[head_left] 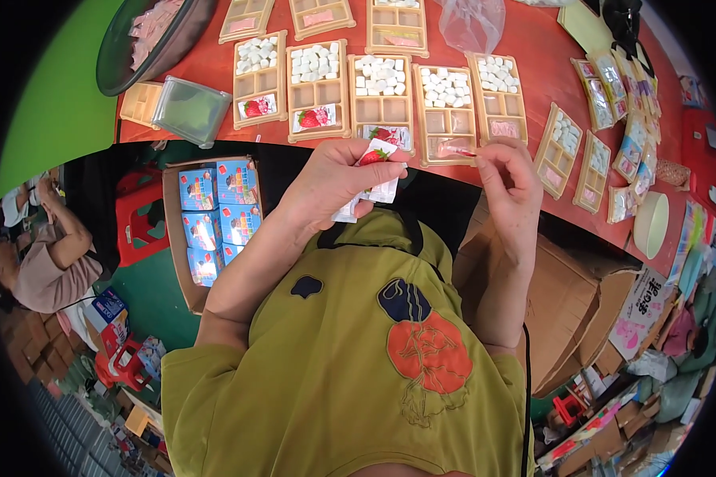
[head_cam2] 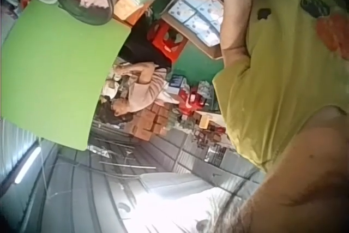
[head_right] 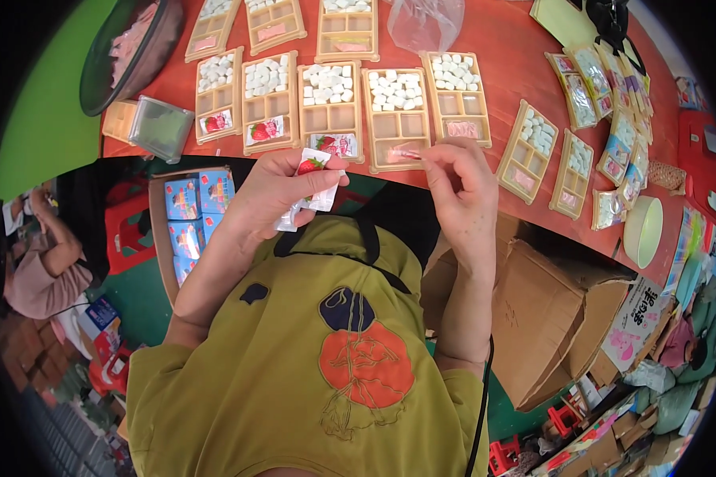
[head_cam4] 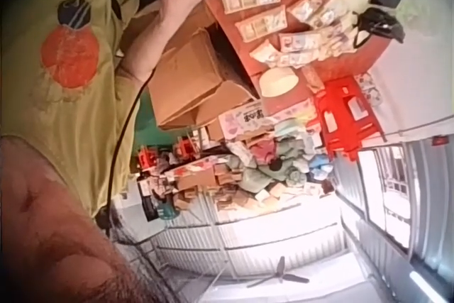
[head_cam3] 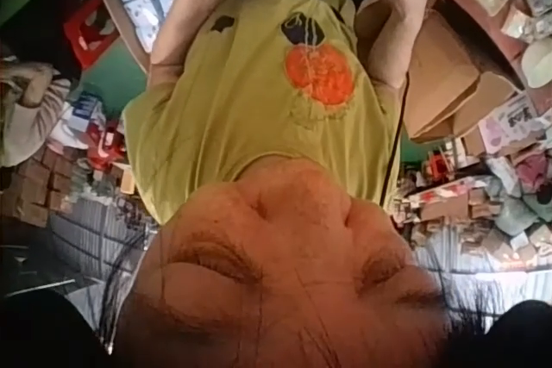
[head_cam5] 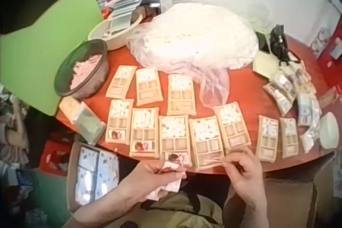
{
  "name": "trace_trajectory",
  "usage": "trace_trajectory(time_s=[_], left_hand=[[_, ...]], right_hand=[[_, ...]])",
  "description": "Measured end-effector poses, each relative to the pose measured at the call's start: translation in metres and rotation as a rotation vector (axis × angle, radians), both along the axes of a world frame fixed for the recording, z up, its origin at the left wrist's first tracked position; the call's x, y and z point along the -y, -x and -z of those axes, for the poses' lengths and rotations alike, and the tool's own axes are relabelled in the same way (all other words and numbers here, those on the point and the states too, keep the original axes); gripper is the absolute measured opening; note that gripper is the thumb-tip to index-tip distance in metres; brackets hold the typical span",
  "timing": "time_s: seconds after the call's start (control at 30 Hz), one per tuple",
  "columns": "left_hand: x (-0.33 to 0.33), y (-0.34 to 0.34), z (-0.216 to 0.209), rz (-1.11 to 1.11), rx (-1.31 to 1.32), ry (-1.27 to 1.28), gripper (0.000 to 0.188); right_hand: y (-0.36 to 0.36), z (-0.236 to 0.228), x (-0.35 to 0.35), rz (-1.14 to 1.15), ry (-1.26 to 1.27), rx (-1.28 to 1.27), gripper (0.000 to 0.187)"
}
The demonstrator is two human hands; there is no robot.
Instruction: Packaging small white toy blocks into compartmentalized trays, applying labels, and sealing them in bags.
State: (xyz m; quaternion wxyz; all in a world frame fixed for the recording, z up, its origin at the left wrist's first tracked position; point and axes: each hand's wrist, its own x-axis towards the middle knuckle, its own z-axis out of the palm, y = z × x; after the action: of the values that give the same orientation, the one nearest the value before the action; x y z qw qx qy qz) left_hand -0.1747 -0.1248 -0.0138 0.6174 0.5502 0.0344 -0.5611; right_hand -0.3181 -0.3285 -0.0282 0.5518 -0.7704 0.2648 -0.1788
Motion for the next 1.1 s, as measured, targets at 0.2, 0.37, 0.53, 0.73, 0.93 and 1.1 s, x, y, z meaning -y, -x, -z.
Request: trace_trajectory(time_s=[0.2, 0.37, 0.53, 0.73, 0.93, 1.1], left_hand=[[0.008, 0.005, 0.001, 0.013, 0.006, -0.018, 0.019], [0.019, 0.012, 0.003, 0.074, -0.006, -0.004, 0.019], [0.024, 0.013, 0.001, 0.079, 0.000, -0.005, 0.019], [0.029, 0.015, 0.002, 0.089, 0.000, -0.026, 0.020], [0.031, 0.016, 0.000, 0.118, 0.010, -0.008, 0.018], [0.028, 0.016, 0.004, 0.279, 0.172, 0.060, 0.013]], right_hand=[[0.000, -0.005, 0.020, -0.285, 0.161, 0.094, 0.012], [-0.008, -0.002, 0.030, -0.395, 0.318, 0.054, 0.019], [-0.010, -0.017, 0.019, -0.404, 0.574, -0.132, 0.025], [-0.008, -0.005, -0.004, -0.338, 0.647, -0.052, 0.020], [-0.008, 0.003, -0.012, -0.231, 0.705, -0.099, 0.015], [-0.006, -0.003, -0.010, -0.196, 0.089, 0.014, 0.010]])
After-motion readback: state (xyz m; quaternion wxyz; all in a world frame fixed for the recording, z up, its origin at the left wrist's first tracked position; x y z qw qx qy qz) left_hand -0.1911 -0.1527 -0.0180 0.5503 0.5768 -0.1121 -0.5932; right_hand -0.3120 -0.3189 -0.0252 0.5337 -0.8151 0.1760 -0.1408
